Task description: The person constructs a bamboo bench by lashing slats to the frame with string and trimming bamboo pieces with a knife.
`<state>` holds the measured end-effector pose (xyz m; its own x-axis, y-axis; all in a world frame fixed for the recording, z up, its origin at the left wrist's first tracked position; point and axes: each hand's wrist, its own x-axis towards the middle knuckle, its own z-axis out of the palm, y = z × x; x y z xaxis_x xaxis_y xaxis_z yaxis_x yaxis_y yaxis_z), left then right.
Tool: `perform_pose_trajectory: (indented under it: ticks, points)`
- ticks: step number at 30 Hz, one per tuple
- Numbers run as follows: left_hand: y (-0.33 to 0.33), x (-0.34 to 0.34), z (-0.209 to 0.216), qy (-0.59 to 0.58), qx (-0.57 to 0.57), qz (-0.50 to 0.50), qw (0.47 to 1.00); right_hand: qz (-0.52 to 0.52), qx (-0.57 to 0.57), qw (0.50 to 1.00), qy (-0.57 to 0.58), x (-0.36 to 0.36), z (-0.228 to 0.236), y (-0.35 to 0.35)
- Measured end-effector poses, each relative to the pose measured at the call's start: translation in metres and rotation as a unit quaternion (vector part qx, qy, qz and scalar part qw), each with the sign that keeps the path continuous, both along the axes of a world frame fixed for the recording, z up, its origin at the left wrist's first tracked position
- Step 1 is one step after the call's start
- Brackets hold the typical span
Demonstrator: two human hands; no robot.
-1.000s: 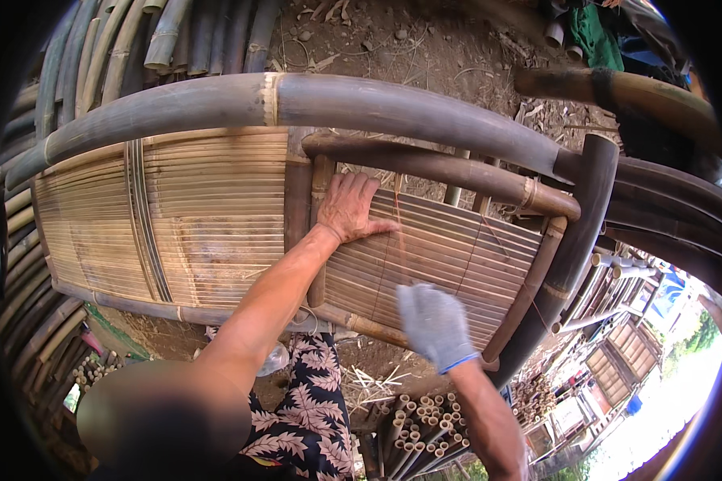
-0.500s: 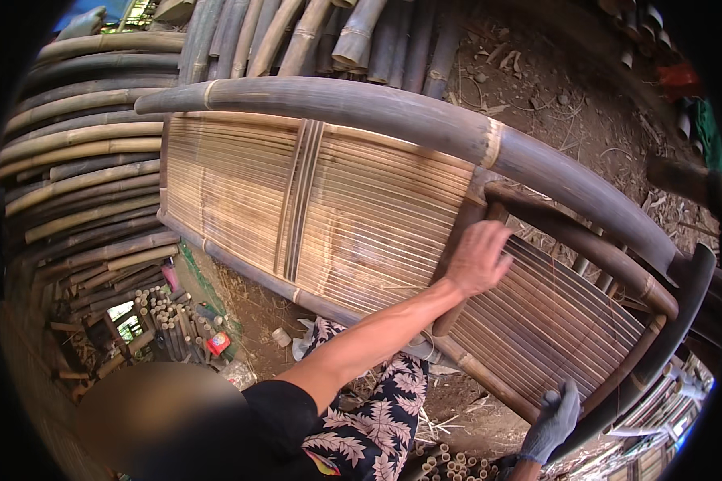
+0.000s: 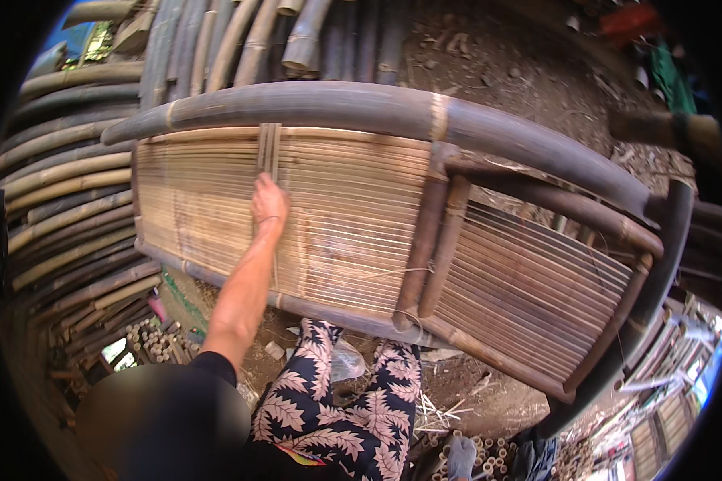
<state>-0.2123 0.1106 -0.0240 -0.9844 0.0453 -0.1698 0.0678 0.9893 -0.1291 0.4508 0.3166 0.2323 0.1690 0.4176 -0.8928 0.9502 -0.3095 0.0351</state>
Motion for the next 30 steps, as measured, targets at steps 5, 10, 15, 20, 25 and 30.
perform_pose_trajectory:
  ticks: [5,10,15,20,25,30]
  points:
    - [0.061,0.070,0.094,-0.082,0.268,-0.262,0.923,-0.006,-0.017,0.998,0.066,-0.043,-0.008,-0.003]
    - [0.221,0.190,0.214,-0.226,0.560,-0.368,0.707,0.015,-0.035,0.992,0.120,-0.090,-0.014,0.015]
    - [0.362,0.228,0.225,-0.207,0.655,-0.394,0.610,-0.039,0.020,0.991,0.130,-0.082,-0.016,0.033]
    - [0.404,0.233,0.191,-0.199,0.690,-0.370,0.589,-0.049,0.011,0.994,0.097,-0.048,-0.018,0.033]
    - [0.410,0.232,0.173,-0.202,0.666,-0.372,0.614,-0.043,-0.028,0.994,0.094,-0.024,-0.033,0.023]
    - [0.414,0.221,0.173,-0.181,0.645,-0.369,0.645,0.118,-0.011,0.982,0.145,-0.068,-0.020,0.054]
